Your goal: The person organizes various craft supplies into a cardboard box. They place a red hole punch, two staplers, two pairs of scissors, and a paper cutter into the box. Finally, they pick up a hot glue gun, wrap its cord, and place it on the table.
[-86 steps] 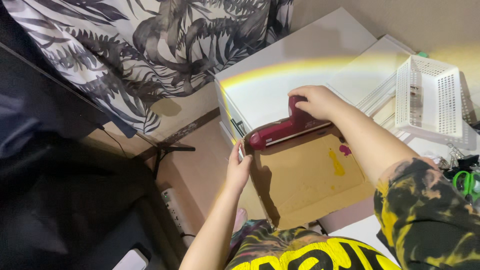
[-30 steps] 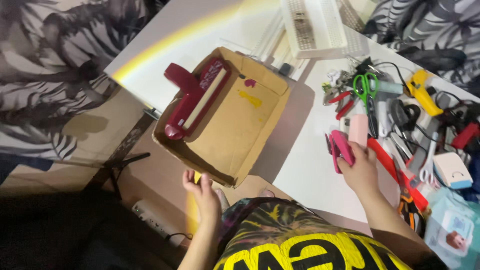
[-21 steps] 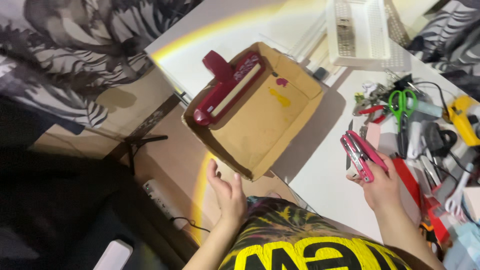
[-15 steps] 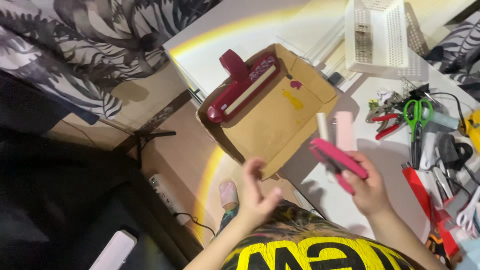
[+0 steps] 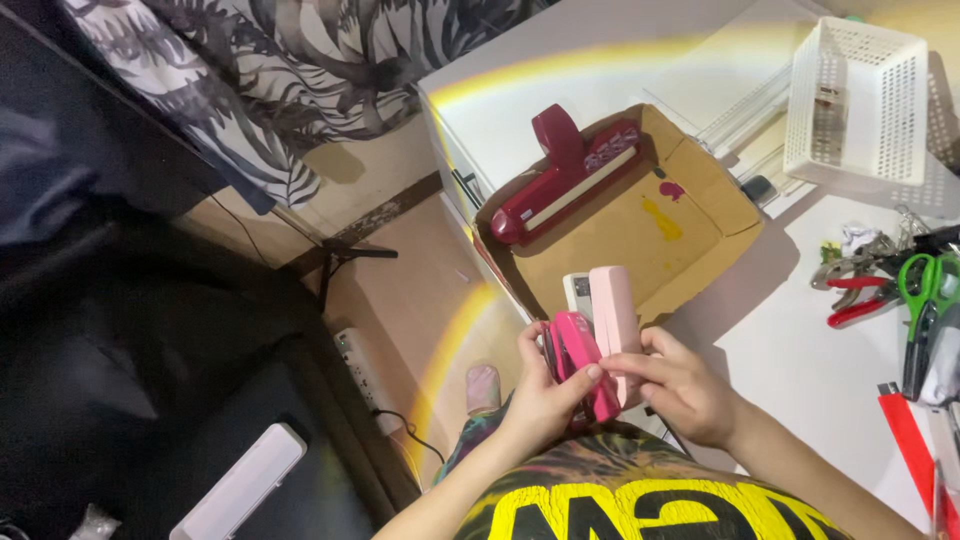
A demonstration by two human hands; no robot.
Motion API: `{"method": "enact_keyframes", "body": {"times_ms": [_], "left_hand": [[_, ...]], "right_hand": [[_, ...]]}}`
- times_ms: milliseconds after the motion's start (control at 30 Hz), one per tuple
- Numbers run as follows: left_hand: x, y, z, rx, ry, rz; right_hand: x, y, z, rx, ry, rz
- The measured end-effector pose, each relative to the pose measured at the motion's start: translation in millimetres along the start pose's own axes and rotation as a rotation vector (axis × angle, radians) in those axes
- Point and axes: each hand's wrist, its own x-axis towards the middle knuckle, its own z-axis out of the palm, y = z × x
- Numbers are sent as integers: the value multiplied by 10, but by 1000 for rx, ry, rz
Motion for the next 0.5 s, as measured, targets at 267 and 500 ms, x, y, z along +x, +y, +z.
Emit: {"method": "enact_keyframes", "body": {"times_ms": [267,500], "left_hand": [[230,-278,-390,-13,-9,-34],[244,-114,-597,-135,49,38]], "right_hand": [[308,-56,-118,-539,-97,53],[613,155,-260,-983,255,-263]]}}
